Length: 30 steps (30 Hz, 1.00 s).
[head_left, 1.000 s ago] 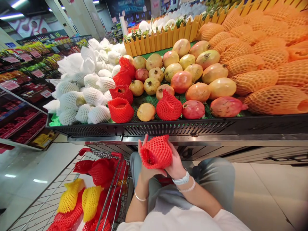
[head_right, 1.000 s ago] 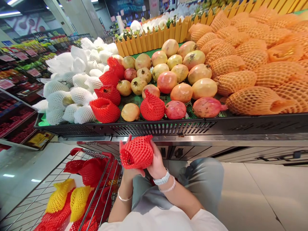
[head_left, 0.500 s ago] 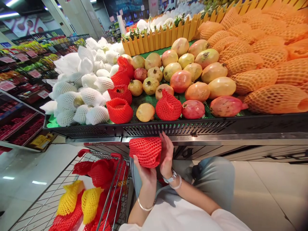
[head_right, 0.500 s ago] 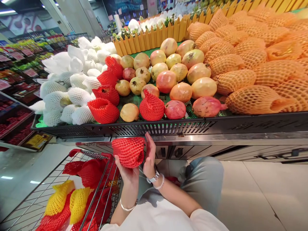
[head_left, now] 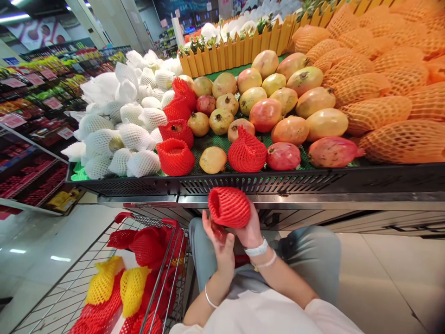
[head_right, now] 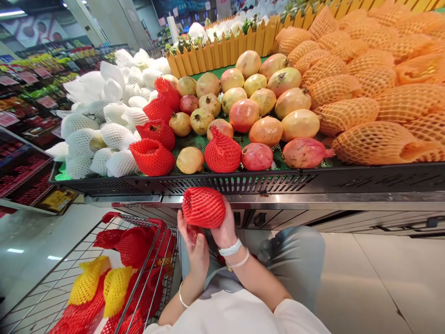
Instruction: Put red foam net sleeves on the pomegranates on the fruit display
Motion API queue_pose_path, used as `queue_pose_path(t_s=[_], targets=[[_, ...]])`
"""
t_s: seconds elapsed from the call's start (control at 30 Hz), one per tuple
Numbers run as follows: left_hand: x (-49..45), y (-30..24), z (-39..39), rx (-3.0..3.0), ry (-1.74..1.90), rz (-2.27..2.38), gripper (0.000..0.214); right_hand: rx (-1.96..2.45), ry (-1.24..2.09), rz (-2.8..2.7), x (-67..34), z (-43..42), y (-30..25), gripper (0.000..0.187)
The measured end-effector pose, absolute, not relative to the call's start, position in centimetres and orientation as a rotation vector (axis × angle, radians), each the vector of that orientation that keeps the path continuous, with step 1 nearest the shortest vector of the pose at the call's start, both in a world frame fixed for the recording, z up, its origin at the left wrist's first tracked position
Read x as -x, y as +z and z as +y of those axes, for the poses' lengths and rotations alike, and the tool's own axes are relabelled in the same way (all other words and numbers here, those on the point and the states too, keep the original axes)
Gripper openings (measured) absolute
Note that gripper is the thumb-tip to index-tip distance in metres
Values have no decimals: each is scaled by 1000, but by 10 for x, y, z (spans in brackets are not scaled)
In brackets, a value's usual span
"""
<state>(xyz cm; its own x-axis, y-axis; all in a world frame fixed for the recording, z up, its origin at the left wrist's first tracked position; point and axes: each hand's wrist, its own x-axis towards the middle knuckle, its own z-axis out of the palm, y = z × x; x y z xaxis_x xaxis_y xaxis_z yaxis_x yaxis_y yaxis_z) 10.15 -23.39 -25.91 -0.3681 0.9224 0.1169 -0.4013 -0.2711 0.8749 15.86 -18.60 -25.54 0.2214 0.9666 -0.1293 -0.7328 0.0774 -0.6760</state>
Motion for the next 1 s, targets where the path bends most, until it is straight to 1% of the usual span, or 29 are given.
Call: queue_pose_path(t_s=[0.03, 0.1, 0.17, 0.23, 0.4, 0.5, 0.57, 0.67, 0.73, 0.77, 0.83, 0.93, 1.0], targets=[[-99, -261, -232, -937, 1817, 983, 114, 679, 1438, -356, -162, -186, -255, 38], [-92, -263, -225, -1124, 1794, 1013, 135, 644, 1515, -339, -167, -188, -255, 34], [-85, -267, -219, -1211, 1722, 1086, 143, 630, 1509, -396, -169, -192, -256, 33], [-80, -272, -216, -1249, 1684, 1174, 137, 618, 1489, -454, -168, -197, -258, 33], [-83, -284, -218, -1306, 1756, 1213, 114, 642, 1309, -590, -162, -202, -266, 30], [-83, -284, -217, -1352, 1863, 1218, 98, 664, 1294, -607, -154, -200, -269, 29], [-78, -278, -213, -1362, 1977, 1213, 91, 713, 1254, -632, -152, -199, -262, 26], [-62, -260, -203, -1244, 2021, 1265, 85, 770, 1013, -935, -167, -196, -230, 29], [-49, -245, -195, -1142, 2039, 1314, 79, 768, 696, -1286, -186, -190, -197, 34], [-44, -237, -191, -1110, 2071, 1333, 77, 727, 575, -1491, -196, -184, -181, 36], [-36, -226, -184, -1080, 2188, 1360, 80, 684, 444, -1838, -212, -168, -155, 45], [-30, -216, -174, -1106, 2287, 1373, 90, 707, 273, -2071, -223, -137, -138, 56], [-29, -213, -166, -1201, 2342, 1365, 93, 720, 146, -2188, -223, -115, -136, 60]])
